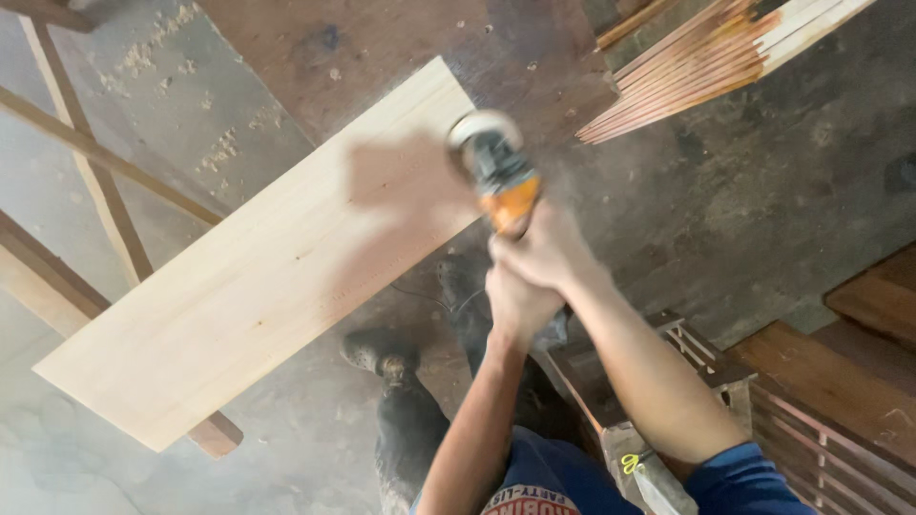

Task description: The person picks up a stack of wooden planks and places them on a workbench. They then use an angle grinder with a sanding disc to sand the surface of the planks one by one, flipping them over to sand both sides.

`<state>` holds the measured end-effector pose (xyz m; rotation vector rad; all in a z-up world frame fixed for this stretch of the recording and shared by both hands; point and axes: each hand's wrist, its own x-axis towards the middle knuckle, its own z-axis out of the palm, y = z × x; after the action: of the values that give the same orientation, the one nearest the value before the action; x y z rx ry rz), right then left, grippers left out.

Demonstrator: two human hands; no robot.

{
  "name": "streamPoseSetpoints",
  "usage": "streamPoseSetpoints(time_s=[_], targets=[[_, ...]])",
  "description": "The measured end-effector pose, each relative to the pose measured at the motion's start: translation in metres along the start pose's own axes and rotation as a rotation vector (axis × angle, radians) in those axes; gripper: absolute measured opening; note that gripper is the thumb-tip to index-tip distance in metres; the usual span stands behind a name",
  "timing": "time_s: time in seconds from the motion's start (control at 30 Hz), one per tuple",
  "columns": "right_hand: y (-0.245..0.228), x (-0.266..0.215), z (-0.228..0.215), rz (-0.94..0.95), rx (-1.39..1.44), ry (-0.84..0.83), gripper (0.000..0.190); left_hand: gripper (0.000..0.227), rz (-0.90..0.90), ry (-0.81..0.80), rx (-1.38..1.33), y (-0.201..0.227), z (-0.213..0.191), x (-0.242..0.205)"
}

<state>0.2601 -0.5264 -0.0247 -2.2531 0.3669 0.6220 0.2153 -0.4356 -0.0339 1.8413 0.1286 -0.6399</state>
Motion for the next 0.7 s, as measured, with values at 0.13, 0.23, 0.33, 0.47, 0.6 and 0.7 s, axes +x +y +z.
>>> streamPoseSetpoints(time_s=[0.13,0.23,0.33,0.47,0.6,0.7], targets=[[0.001,0.008,-0.009,0.174,0.061,0.156,0.059,0.064,-0.144,-0.038,0.079,-0.004,0.0,0.015],[-0.014,0.003,0.01,0.032,0.047,0.179,0.075,0.053,-0.088,0.042,0.028,-0.015,-0.014,-0.003],[-0.026,-0.003,0.031,-0.124,-0.002,0.114,0.076,0.046,0.011,0.143,-0.078,-0.027,-0.025,-0.021],[-0.024,0.01,0.024,0.044,0.048,0.19,0.074,0.057,-0.028,0.035,0.019,-0.026,-0.027,0.003],[-0.018,0.018,-0.001,0.043,0.272,0.281,0.062,0.081,-0.094,-0.096,0.135,-0.009,-0.022,0.03],[-0.033,0.003,0.016,0.058,0.09,0.348,0.08,0.067,-0.105,-0.123,0.17,-0.013,-0.037,0.01]])
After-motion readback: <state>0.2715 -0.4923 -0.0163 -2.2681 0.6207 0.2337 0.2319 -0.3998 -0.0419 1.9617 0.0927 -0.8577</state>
